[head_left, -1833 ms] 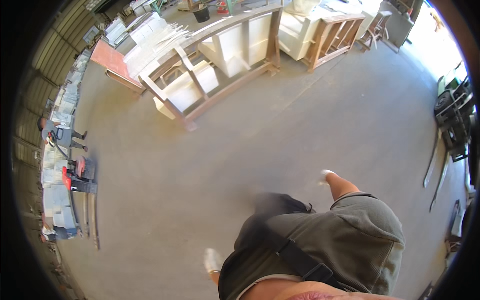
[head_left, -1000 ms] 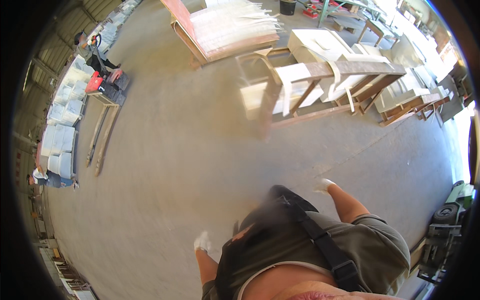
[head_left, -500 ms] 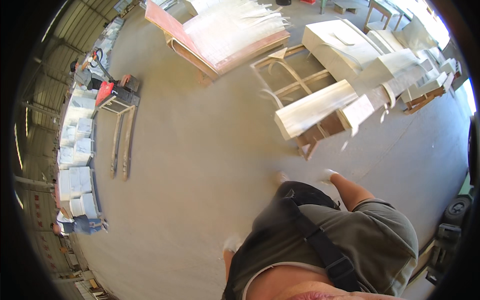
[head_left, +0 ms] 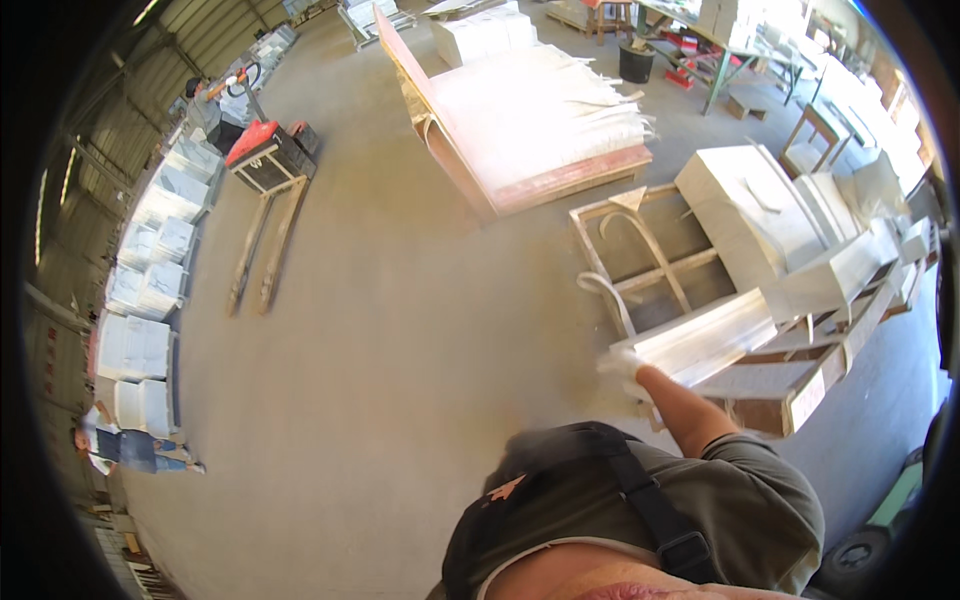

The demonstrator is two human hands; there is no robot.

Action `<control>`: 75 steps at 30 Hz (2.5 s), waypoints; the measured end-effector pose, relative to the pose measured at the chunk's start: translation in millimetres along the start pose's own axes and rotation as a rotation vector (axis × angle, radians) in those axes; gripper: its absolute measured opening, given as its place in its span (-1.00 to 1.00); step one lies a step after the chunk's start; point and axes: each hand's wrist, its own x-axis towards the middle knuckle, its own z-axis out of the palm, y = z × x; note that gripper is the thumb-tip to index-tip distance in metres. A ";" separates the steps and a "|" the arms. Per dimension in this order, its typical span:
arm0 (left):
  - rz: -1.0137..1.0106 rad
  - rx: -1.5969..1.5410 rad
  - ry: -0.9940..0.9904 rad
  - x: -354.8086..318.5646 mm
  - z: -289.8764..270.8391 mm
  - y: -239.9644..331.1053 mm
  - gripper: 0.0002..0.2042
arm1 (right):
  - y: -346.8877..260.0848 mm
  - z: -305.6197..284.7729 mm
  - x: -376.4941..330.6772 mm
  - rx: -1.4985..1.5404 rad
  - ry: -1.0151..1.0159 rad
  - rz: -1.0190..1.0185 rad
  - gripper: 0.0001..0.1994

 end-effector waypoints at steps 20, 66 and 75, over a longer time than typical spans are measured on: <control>0.657 0.837 -0.580 66.8 360.8 620.6 -0.62 | 62.9 50.1 17.3 1.877 -0.159 1.458 -0.60; 0.786 1.637 -0.855 33.4 933.6 1022.6 -0.75 | 368.6 -115.8 52.8 1.997 1.142 1.929 -0.54; 1.120 2.029 -0.977 -20.1 1108.7 1030.8 -0.69 | 331.9 -51.6 93.1 1.932 0.754 1.970 -0.71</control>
